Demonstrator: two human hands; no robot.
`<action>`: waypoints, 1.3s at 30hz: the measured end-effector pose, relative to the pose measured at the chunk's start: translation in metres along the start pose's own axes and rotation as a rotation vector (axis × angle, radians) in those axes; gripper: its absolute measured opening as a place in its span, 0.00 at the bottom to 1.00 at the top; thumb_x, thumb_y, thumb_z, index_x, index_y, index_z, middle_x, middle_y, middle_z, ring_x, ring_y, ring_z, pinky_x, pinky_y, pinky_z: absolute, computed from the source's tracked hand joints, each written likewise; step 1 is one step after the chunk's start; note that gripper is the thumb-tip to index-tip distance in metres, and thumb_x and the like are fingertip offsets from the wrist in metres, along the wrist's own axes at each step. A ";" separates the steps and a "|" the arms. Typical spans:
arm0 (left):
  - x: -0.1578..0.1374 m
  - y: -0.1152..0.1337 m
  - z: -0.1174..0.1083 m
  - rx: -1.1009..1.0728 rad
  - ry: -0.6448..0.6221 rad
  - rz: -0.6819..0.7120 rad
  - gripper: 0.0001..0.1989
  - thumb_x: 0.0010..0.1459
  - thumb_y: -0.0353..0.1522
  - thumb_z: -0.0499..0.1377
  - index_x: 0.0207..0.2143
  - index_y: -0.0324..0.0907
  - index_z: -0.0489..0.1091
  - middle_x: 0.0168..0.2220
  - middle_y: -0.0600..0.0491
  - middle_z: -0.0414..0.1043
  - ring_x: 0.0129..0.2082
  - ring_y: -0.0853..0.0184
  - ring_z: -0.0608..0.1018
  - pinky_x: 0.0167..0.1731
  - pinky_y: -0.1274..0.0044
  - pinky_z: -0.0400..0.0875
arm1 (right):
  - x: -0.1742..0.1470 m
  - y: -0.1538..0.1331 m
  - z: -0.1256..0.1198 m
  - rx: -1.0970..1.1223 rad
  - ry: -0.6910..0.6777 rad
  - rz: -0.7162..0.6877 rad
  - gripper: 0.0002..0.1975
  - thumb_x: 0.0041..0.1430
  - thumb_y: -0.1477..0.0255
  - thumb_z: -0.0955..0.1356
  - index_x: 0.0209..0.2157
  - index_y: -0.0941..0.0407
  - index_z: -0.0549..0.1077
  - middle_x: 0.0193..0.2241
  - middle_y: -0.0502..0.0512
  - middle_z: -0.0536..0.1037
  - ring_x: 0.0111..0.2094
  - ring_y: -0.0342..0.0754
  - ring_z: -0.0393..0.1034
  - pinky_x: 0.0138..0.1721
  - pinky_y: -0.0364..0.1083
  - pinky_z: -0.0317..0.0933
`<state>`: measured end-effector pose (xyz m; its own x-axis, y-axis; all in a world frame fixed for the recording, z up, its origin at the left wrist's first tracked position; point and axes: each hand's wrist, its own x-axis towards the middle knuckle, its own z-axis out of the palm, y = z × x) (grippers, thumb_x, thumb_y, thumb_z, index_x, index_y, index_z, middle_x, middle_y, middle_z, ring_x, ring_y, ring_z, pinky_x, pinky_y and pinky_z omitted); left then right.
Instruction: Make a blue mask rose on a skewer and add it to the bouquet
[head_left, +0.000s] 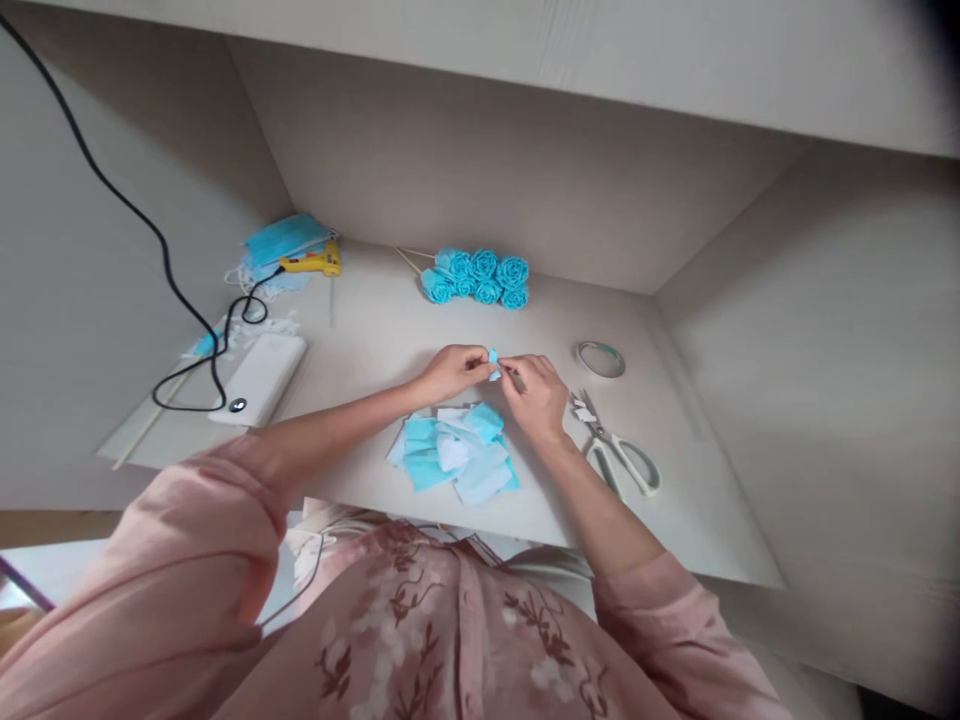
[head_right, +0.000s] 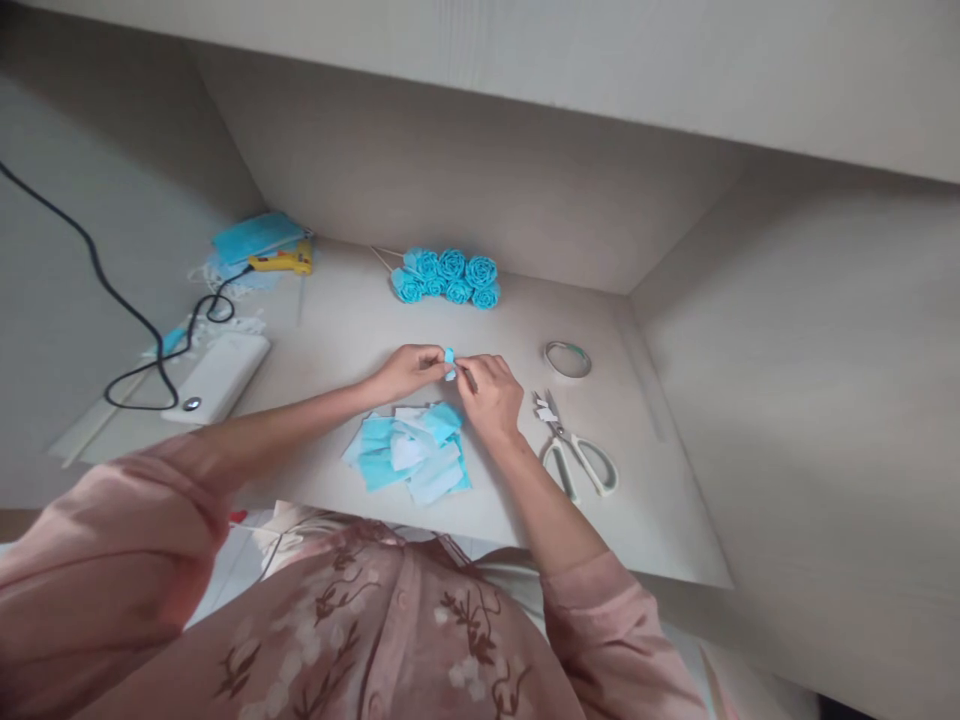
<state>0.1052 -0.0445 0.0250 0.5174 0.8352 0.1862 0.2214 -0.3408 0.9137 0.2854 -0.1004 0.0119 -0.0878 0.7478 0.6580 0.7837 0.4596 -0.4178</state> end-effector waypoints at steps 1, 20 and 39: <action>0.003 0.001 0.000 0.026 -0.006 0.001 0.15 0.57 0.42 0.58 0.25 0.41 0.67 0.24 0.57 0.64 0.27 0.70 0.66 0.30 0.78 0.59 | 0.001 0.001 -0.001 -0.004 0.006 0.015 0.09 0.68 0.71 0.66 0.38 0.50 0.81 0.36 0.57 0.83 0.40 0.58 0.75 0.43 0.55 0.66; -0.007 -0.004 0.010 0.076 0.132 0.079 0.14 0.57 0.40 0.56 0.24 0.43 0.59 0.22 0.58 0.60 0.25 0.71 0.62 0.27 0.78 0.58 | 0.003 -0.002 0.014 0.382 -0.050 0.533 0.07 0.59 0.65 0.69 0.32 0.53 0.77 0.31 0.51 0.82 0.33 0.48 0.74 0.40 0.47 0.67; -0.003 -0.015 -0.003 -0.101 0.083 -0.041 0.19 0.56 0.47 0.59 0.24 0.42 0.66 0.25 0.55 0.70 0.29 0.68 0.70 0.35 0.76 0.64 | 0.010 0.004 0.005 1.111 0.115 0.900 0.30 0.52 0.46 0.75 0.48 0.53 0.79 0.38 0.54 0.82 0.35 0.46 0.73 0.36 0.46 0.72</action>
<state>0.0974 -0.0404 0.0118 0.4381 0.8821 0.1733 0.1546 -0.2639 0.9521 0.2845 -0.0891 0.0138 0.2619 0.9629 -0.0647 -0.3379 0.0287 -0.9408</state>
